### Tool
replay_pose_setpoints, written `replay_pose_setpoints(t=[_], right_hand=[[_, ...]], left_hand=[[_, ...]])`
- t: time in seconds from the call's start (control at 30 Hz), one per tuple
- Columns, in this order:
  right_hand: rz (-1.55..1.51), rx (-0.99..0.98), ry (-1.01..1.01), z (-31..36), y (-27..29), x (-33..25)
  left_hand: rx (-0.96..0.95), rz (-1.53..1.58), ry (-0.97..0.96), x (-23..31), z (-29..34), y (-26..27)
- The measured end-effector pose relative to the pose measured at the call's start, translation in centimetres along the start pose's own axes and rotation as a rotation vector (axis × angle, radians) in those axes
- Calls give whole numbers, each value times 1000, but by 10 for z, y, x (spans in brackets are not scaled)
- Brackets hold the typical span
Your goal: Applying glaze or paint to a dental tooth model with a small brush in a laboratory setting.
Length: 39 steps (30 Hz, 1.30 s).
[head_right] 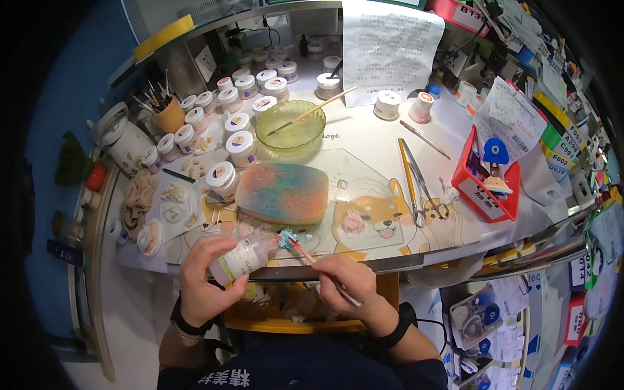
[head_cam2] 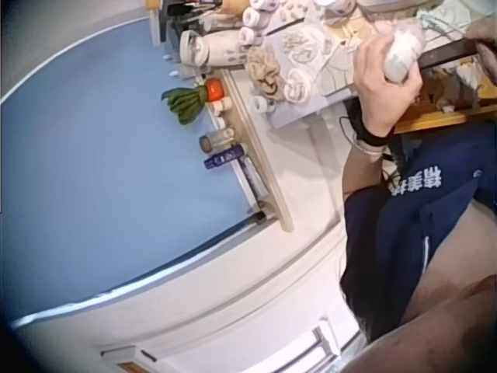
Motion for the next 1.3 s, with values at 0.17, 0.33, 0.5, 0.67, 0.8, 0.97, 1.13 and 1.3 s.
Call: replay_pose_setpoints(t=[0.17, 0.33, 0.5, 0.67, 0.8, 0.97, 1.13, 1.3], right_hand=[[-4, 48, -9, 3, 1, 2], [-5, 50, -5, 4, 2, 4], [-16, 34, -17, 5, 2, 5], [-5, 35, -21, 3, 2, 4], [10, 26, -35, 1, 0, 4], [20, -13, -22, -1, -4, 4], [35, -52, 32, -2, -3, 2], [59, -97, 84, -1, -5, 0]], left_hand=[[-28, -20, -18, 4, -5, -2], [-40, -45, -20, 7, -10, -3], [-43, -38, -17, 7, -13, -4], [-37, -62, -41, 8, -15, -5], [-51, -69, -20, 8, -14, -3], [-40, -56, 6, 6, -12, 0], [-31, -28, 34, 3, -10, 2], [-36, -39, 28, 2, -10, 1]])
Point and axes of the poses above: each hand's wrist, its own z-axis away from the middle knuckle, its own y-axis out of the back of the hand, x = y × z, the point moved 6 cm from there along -z, towards the middle knuckle, and after that the axes turned 7 degrees about y, right-handed, at the moved point
